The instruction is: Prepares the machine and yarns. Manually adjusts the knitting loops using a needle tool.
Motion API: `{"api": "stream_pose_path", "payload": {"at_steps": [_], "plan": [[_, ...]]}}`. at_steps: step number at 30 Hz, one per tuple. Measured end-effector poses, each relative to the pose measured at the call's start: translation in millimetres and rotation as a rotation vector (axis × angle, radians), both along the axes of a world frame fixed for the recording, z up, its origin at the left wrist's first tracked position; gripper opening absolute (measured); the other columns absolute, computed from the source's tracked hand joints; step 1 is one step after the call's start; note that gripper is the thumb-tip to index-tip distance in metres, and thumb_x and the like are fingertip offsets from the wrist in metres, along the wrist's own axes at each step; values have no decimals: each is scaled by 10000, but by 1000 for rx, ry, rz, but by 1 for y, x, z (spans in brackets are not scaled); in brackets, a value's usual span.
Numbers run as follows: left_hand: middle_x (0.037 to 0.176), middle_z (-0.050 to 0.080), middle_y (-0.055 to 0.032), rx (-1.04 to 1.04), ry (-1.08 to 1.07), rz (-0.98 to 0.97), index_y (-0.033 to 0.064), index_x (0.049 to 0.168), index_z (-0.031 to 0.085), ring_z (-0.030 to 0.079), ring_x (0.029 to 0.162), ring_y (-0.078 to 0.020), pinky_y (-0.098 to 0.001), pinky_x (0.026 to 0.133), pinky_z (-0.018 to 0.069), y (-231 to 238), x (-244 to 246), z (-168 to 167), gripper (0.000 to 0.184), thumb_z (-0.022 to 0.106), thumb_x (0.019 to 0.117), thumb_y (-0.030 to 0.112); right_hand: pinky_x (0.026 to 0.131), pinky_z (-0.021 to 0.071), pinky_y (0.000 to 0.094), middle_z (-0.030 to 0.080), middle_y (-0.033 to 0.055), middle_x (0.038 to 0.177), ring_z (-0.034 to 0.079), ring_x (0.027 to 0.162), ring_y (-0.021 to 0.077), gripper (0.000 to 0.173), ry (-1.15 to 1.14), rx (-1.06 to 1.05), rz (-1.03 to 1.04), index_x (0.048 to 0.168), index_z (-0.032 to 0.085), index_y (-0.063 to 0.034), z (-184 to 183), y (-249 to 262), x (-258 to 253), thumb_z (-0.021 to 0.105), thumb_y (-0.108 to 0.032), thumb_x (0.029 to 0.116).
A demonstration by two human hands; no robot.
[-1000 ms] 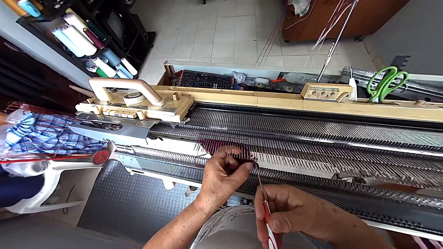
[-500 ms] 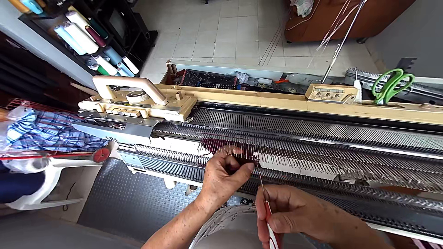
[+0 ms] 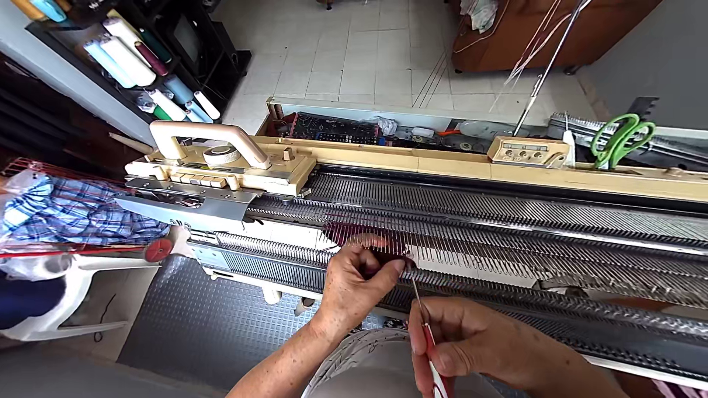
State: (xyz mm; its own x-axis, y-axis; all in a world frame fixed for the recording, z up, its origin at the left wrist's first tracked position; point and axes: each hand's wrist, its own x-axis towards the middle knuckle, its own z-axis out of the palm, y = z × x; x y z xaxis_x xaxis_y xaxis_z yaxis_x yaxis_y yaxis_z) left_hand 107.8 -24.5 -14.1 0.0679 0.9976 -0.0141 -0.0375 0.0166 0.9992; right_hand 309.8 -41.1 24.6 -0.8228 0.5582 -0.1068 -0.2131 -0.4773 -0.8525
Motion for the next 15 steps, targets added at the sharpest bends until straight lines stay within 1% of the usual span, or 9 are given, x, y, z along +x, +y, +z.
{"api": "stream_pose_path", "payload": {"at_steps": [2, 4, 5, 7, 11, 15], "plan": [[619, 581, 93, 10, 6, 5, -14, 1042, 698, 557, 579, 14, -174, 598, 500, -1, 0, 0, 176, 687, 867, 0, 745, 612, 208, 735, -25, 968, 721, 877, 48, 200, -4, 3, 18, 1132, 622, -133, 1, 0, 1, 696, -216, 965], [623, 580, 95, 6, 0, -9, -17, 1050, 686, 560, 584, 14, -172, 595, 497, 0, -4, -3, 174, 683, 877, 4, 747, 619, 218, 732, -22, 980, 723, 893, 56, 163, -16, 17, -17, 1139, 615, -128, -12, 12, -2, 644, -207, 1000], [626, 583, 97, 7, -4, -21, -14, 1052, 686, 562, 588, 16, -172, 595, 497, 1, -7, -4, 176, 683, 878, 8, 746, 621, 221, 731, -25, 983, 723, 899, 63, 136, -33, -3, -38, 1137, 611, -126, -21, 21, -6, 606, -198, 1021], [617, 568, 105, 10, -5, -42, -9, 1065, 691, 546, 577, 19, -167, 578, 481, 2, -10, -6, 186, 687, 880, 20, 753, 630, 237, 740, -21, 975, 733, 905, 85, 102, -41, -64, -63, 1121, 606, -120, -31, 32, -12, 566, -145, 1031], [591, 541, 114, 5, -11, -20, -6, 1042, 705, 516, 553, 28, -158, 562, 463, 1, -8, -3, 184, 696, 859, 6, 753, 627, 237, 724, -6, 1003, 725, 920, 75, 157, -1, 2, -48, 1157, 600, -120, -17, 14, -9, 619, -171, 1010], [589, 541, 112, 18, 1, -4, 2, 1027, 702, 512, 548, 27, -161, 567, 464, 0, -5, -1, 159, 694, 868, 10, 746, 623, 230, 733, -10, 986, 729, 903, 70, 201, 6, 4, -17, 1147, 608, -128, -3, 2, -5, 684, -193, 973]]}}
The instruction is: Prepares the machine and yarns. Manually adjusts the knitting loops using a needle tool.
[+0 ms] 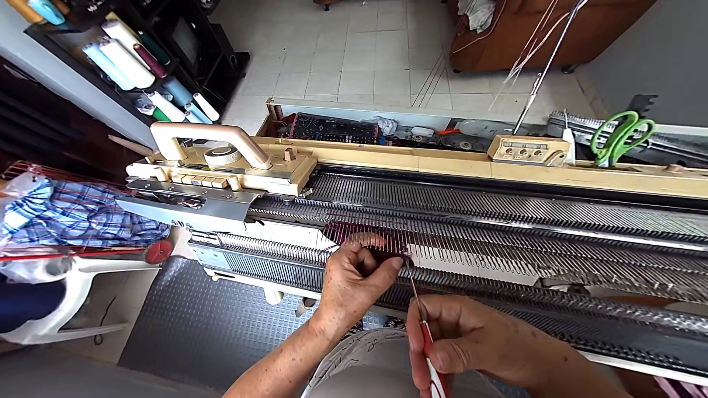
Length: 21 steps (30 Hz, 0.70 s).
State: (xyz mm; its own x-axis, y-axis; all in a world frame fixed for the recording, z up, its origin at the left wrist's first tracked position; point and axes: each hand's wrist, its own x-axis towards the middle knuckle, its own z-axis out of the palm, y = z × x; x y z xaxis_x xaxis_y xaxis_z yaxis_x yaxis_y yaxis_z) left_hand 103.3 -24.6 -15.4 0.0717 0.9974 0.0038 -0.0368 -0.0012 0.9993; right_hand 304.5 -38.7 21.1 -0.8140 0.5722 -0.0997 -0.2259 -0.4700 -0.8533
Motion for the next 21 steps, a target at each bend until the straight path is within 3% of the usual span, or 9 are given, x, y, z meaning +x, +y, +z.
{"api": "stream_pose_path", "payload": {"at_steps": [2, 6, 11, 15, 17, 19, 21], "plan": [[592, 544, 110, 12, 1, 5, 5, 1026, 707, 515, 551, 25, -164, 570, 469, -1, -1, 0, 154, 695, 872, 10, 740, 626, 232, 735, -8, 987, 732, 898, 72, 198, -3, -10, 15, 1145, 612, -129, 0, 2, 1, 684, -199, 974], [594, 529, 121, 3, 8, -46, 14, 1052, 695, 503, 552, 29, -160, 561, 449, 2, -9, -1, 184, 688, 868, 16, 746, 630, 236, 740, -22, 978, 733, 902, 85, 98, -55, -70, -33, 1117, 600, -119, -26, 30, -10, 546, -127, 1036], [578, 512, 129, 15, -15, -33, 31, 991, 709, 483, 539, 40, -152, 554, 439, 3, -9, -3, 137, 694, 857, 4, 758, 628, 244, 721, -1, 1002, 725, 921, 82, 151, 1, -2, -27, 1151, 597, -114, -14, 13, -8, 618, -171, 1012], [572, 501, 126, 40, 21, -13, 17, 1010, 715, 481, 538, 38, -153, 556, 441, 1, -6, -2, 142, 679, 872, 6, 744, 620, 222, 732, -10, 975, 727, 889, 66, 184, -14, -8, 10, 1131, 611, -123, 4, -1, -4, 680, -190, 974], [629, 573, 95, 70, 54, 7, 12, 1012, 731, 538, 584, 21, -167, 588, 480, 0, -6, -4, 129, 673, 897, 16, 738, 616, 217, 732, -15, 963, 725, 876, 62, 199, -18, -18, 23, 1126, 617, -131, 7, -4, -2, 701, -203, 961], [775, 691, 25, 98, 68, -24, 3, 990, 738, 640, 699, -8, -183, 669, 552, 1, -11, -7, 114, 636, 944, 24, 740, 628, 236, 731, -8, 984, 731, 897, 74, 199, -5, 4, -6, 1150, 616, -127, -1, 1, -2, 680, -200, 976], [755, 699, 28, 60, 36, -116, -10, 986, 698, 630, 663, 11, -154, 628, 524, 8, -20, -16, 155, 557, 1011, 50, 746, 628, 241, 729, -5, 996, 728, 911, 81, 159, -22, -1, -28, 1157, 609, -121, -15, 14, -6, 623, -171, 1007]]}}
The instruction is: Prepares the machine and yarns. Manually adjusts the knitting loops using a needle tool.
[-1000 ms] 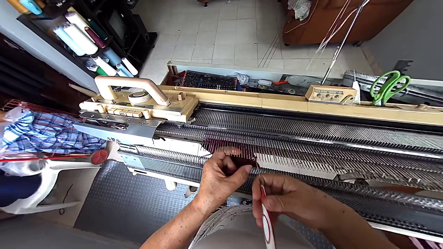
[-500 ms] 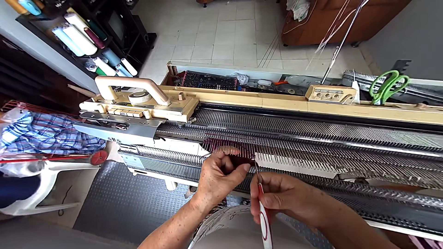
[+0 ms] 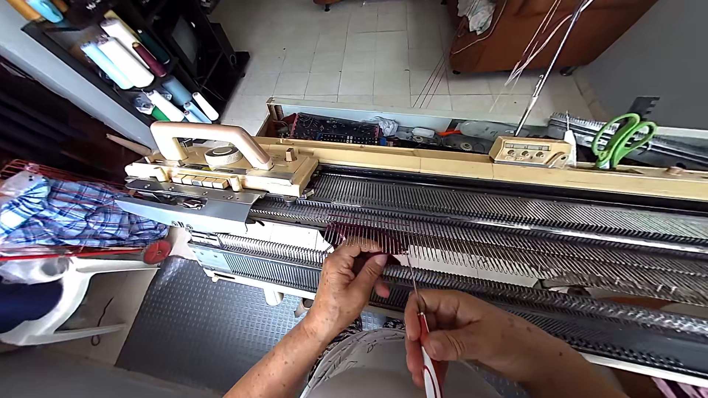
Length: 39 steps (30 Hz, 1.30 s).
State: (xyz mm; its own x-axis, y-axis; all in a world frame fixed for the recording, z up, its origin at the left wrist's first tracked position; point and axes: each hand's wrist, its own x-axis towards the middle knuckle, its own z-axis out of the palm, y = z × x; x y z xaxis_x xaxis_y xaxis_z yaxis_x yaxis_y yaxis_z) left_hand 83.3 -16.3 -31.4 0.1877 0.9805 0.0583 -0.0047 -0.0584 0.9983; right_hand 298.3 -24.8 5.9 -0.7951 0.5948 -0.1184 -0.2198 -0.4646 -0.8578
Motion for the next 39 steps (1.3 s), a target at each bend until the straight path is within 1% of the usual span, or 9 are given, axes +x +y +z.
{"api": "stream_pose_path", "payload": {"at_steps": [2, 5, 8, 15, 21, 28, 31, 36, 39], "plan": [[684, 639, 73, -54, -35, -68, 22, 962, 646, 593, 615, 29, -139, 590, 498, 5, -5, -4, 166, 503, 1034, 64, 743, 630, 245, 737, -8, 980, 732, 903, 96, 110, -36, -66, -19, 1127, 606, -112, -12, 16, -8, 562, -123, 1027], [700, 609, 89, -131, -89, -34, 43, 961, 634, 537, 606, 41, -137, 585, 456, 3, -2, 7, 83, 553, 976, 36, 756, 633, 253, 740, -6, 977, 736, 907, 107, 97, -23, -111, -27, 1116, 598, -108, -16, 20, -13, 549, -106, 1031], [733, 644, 82, -141, -82, 12, 15, 1025, 642, 545, 614, 44, -138, 592, 466, -2, 5, 17, 100, 622, 927, 14, 749, 629, 243, 726, 0, 1004, 727, 921, 85, 150, 10, -19, -10, 1155, 594, -114, -2, 3, -7, 610, -172, 1017], [733, 657, 63, -135, -111, 85, 11, 1014, 661, 558, 624, 25, -164, 603, 479, -6, 11, 18, 102, 617, 923, 1, 755, 614, 216, 733, -12, 971, 724, 884, 61, 206, 7, -15, 42, 1132, 621, -124, 22, -18, -1, 706, -190, 957], [731, 653, 59, -114, -90, 71, -5, 1064, 646, 615, 662, -3, -194, 636, 532, -6, 6, 17, 161, 639, 903, -10, 752, 629, 243, 739, -13, 977, 733, 906, 94, 95, -32, -73, -22, 1118, 591, -109, -11, 16, -16, 558, -123, 1030], [730, 677, 47, -115, -81, 110, -8, 1063, 652, 634, 662, -8, -194, 645, 546, -10, 12, 24, 192, 676, 873, -26, 759, 628, 238, 726, 0, 1022, 727, 933, 80, 190, 52, 5, 12, 1170, 598, -113, 5, -6, -9, 645, -169, 995], [741, 680, 48, -91, -68, 116, 2, 1074, 648, 636, 668, -7, -191, 651, 547, -13, 13, 26, 203, 679, 874, -19, 750, 617, 216, 732, -16, 982, 724, 891, 58, 206, 26, 5, 39, 1146, 616, -125, 18, -15, -5, 690, -201, 969], [687, 632, 77, -108, -71, 93, -2, 1080, 646, 602, 629, -5, -192, 624, 527, -9, 5, 20, 220, 677, 864, -24, 749, 629, 231, 741, -19, 987, 732, 913, 85, 105, -14, -68, -8, 1126, 601, -112, -14, 18, -18, 561, -133, 1031], [684, 638, 75, -98, -59, 96, 3, 1068, 654, 610, 632, -4, -194, 635, 537, -8, 4, 21, 224, 690, 848, -26, 755, 626, 232, 727, -9, 1000, 727, 922, 79, 120, 26, -27, -1, 1139, 596, -114, -8, 9, -18, 587, -154, 1026]]}}
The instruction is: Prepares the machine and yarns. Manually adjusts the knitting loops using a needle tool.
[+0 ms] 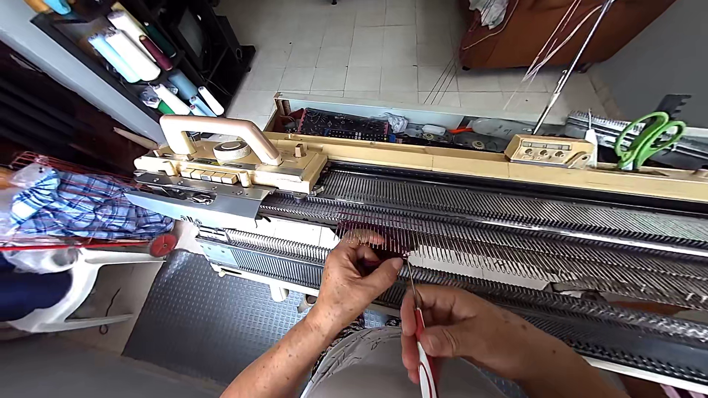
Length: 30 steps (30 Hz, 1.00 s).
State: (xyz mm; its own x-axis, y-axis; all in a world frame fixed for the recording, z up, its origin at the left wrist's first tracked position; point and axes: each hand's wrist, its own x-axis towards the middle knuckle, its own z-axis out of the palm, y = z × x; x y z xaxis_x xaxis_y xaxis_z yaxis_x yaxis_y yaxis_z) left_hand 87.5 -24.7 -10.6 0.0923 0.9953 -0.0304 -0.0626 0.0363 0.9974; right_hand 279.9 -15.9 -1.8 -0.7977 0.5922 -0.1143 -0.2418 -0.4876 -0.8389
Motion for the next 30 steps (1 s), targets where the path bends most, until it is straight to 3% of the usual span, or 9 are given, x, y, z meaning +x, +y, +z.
{"api": "stream_pose_path", "payload": {"at_steps": [8, 14, 22, 27, 30], "plan": [[683, 642, 75, 17, 14, 28, 9, 1066, 656, 605, 628, 3, -182, 631, 530, -4, 4, 7, 215, 698, 857, -17, 744, 622, 225, 728, -11, 982, 726, 896, 64, 204, 2, 29, 48, 1145, 603, -124, 24, -20, 6, 684, -202, 975], [680, 618, 91, 32, 2, -13, 6, 1087, 655, 597, 635, 1, -192, 636, 527, 0, -6, -1, 238, 686, 852, -14, 746, 630, 234, 741, -18, 980, 734, 907, 88, 96, -47, -58, 6, 1113, 598, -111, -6, 13, -5, 547, -114, 1031], [654, 616, 85, 40, 21, 37, -3, 1067, 674, 591, 610, 4, -186, 626, 529, -2, -1, 3, 225, 708, 845, -16, 752, 608, 207, 725, -20, 966, 717, 882, 52, 191, -10, 29, 75, 1128, 606, -124, 29, -21, 6, 689, -186, 968], [660, 602, 95, 36, 17, 29, -4, 1084, 669, 578, 614, 5, -184, 622, 515, -1, -8, -2, 243, 695, 843, -14, 749, 632, 245, 737, -9, 983, 733, 909, 95, 96, -40, -29, 26, 1118, 599, -113, -3, 11, -6, 562, -132, 1031], [650, 593, 101, 56, 32, 29, 7, 1074, 672, 568, 603, 12, -178, 612, 509, -1, -8, -2, 240, 714, 837, 1, 758, 631, 251, 725, 2, 1007, 728, 927, 93, 126, -6, -1, 30, 1143, 585, -110, 4, 2, -7, 588, -148, 1023]]}}
